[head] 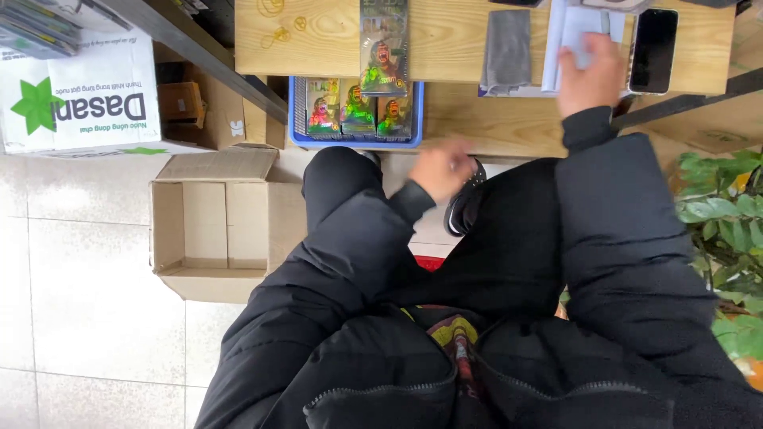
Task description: The person cleans a mobile screen protector box using a cloth, writes in a notebook, and handles a phone screen protector.
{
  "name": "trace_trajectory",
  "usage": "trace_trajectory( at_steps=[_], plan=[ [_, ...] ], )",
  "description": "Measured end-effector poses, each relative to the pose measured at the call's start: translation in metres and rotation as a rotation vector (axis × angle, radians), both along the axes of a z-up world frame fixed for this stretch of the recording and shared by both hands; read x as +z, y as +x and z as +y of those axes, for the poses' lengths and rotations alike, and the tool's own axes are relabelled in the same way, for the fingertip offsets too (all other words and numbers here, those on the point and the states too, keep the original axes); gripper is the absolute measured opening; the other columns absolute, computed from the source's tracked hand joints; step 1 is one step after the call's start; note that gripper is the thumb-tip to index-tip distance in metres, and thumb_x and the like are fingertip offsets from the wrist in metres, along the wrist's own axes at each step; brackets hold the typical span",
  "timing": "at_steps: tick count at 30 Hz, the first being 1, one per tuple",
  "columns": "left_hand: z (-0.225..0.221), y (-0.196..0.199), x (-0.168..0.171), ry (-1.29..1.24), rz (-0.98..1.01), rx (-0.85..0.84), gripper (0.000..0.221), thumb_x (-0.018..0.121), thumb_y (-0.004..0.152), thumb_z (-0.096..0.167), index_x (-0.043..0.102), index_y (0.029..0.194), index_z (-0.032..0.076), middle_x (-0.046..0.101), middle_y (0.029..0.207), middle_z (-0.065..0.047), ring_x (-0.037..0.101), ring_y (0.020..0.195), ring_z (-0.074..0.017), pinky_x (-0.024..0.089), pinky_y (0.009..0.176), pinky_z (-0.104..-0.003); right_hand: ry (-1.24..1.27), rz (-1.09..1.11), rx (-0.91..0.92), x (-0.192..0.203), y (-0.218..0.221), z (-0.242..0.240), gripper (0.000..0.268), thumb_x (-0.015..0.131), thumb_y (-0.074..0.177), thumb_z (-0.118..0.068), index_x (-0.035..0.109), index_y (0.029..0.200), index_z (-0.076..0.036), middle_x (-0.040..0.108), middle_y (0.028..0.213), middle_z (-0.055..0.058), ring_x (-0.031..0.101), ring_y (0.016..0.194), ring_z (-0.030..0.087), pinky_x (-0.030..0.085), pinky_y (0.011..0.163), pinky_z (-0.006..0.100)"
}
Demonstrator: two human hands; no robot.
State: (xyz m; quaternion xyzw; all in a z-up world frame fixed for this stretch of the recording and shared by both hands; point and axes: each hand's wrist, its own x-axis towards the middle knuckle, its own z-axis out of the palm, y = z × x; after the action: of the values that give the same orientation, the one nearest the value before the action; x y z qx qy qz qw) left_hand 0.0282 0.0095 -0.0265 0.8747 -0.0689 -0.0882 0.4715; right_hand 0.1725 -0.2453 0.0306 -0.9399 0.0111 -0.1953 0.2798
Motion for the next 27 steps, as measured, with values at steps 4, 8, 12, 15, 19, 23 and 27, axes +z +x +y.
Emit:
trace_trajectory(
  at_steps=[4, 8, 12, 15, 19, 23, 27],
  plan=[
    [0.052, 0.061, 0.030, -0.047, -0.437, 0.414, 0.032, 0.076, 0.082, 0.022, 0.070, 0.112, 0.014, 0.073, 0.113, -0.009, 0.064, 0.112, -0.0323, 0.049, 0.099, -0.046, 0.225, 0.053, 0.191, 0.011, -0.006, 0.083, 0.011, 0.076, 0.101, -0.020, 0.077, 0.106, -0.010, 0.079, 0.099, 0.005, 0.074, 0.088, 0.017, 0.059, 0.084, 0.034],
    [0.087, 0.099, 0.055, -0.045, -0.012, 0.914, 0.062, 0.079, 0.073, 0.026, 0.052, 0.129, 0.020, 0.055, 0.133, -0.014, 0.054, 0.125, -0.0353, 0.044, 0.100, -0.056, 0.477, 0.275, 0.248, -0.008, -0.023, 0.134, 0.016, 0.066, 0.095, -0.023, 0.076, 0.103, -0.015, 0.077, 0.105, 0.003, 0.071, 0.098, 0.018, 0.054, 0.091, 0.037],
    [0.102, 0.127, 0.017, -0.306, 0.319, 1.056, 0.082, 0.074, 0.071, 0.035, 0.042, 0.143, 0.014, 0.046, 0.148, -0.024, 0.058, 0.125, -0.0420, 0.041, 0.106, -0.047, 0.382, 0.508, 0.386, 0.000, -0.035, 0.153, 0.028, 0.068, 0.098, -0.028, 0.075, 0.118, -0.009, 0.077, 0.111, 0.007, 0.071, 0.097, 0.018, 0.054, 0.087, 0.032],
    [0.104, 0.136, -0.018, -0.367, 0.328, 1.110, 0.071, 0.080, 0.078, 0.034, 0.047, 0.135, 0.007, 0.063, 0.135, -0.022, 0.066, 0.118, -0.0353, 0.049, 0.097, -0.042, 0.518, 0.573, 0.337, -0.018, -0.030, 0.157, 0.030, 0.065, 0.099, -0.033, 0.073, 0.118, -0.011, 0.075, 0.100, 0.003, 0.072, 0.083, 0.014, 0.055, 0.071, 0.028],
    [0.082, 0.125, 0.010, -0.630, 0.391, 1.078, 0.060, 0.077, 0.081, 0.024, 0.055, 0.133, 0.004, 0.065, 0.098, -0.014, 0.053, 0.057, -0.0188, 0.043, 0.049, -0.034, 0.805, 0.772, 0.351, -0.023, -0.024, 0.171, 0.059, 0.061, 0.096, -0.045, 0.057, 0.141, -0.007, 0.072, 0.127, 0.015, 0.077, 0.102, 0.022, 0.066, 0.071, 0.028],
    [0.069, 0.108, 0.016, -0.761, 0.460, 0.857, 0.020, 0.072, 0.087, 0.020, 0.063, 0.104, 0.014, 0.072, 0.101, -0.005, 0.067, 0.083, -0.0184, 0.049, 0.055, -0.031, 1.193, 0.816, 0.247, -0.032, -0.021, 0.178, 0.039, 0.066, 0.095, -0.031, 0.064, 0.128, -0.010, 0.071, 0.106, 0.010, 0.075, 0.081, 0.021, 0.063, 0.064, 0.029],
    [0.076, 0.096, 0.052, -1.001, 0.374, 0.757, 0.027, 0.068, 0.074, 0.034, 0.057, 0.094, 0.019, 0.064, 0.090, -0.004, 0.062, 0.084, -0.0208, 0.042, 0.067, -0.036, 1.559, 0.835, 0.318, -0.010, -0.033, 0.171, 0.037, 0.070, 0.095, -0.014, 0.063, 0.128, -0.001, 0.073, 0.104, 0.013, 0.074, 0.072, 0.027, 0.062, 0.064, 0.033]
  ],
)
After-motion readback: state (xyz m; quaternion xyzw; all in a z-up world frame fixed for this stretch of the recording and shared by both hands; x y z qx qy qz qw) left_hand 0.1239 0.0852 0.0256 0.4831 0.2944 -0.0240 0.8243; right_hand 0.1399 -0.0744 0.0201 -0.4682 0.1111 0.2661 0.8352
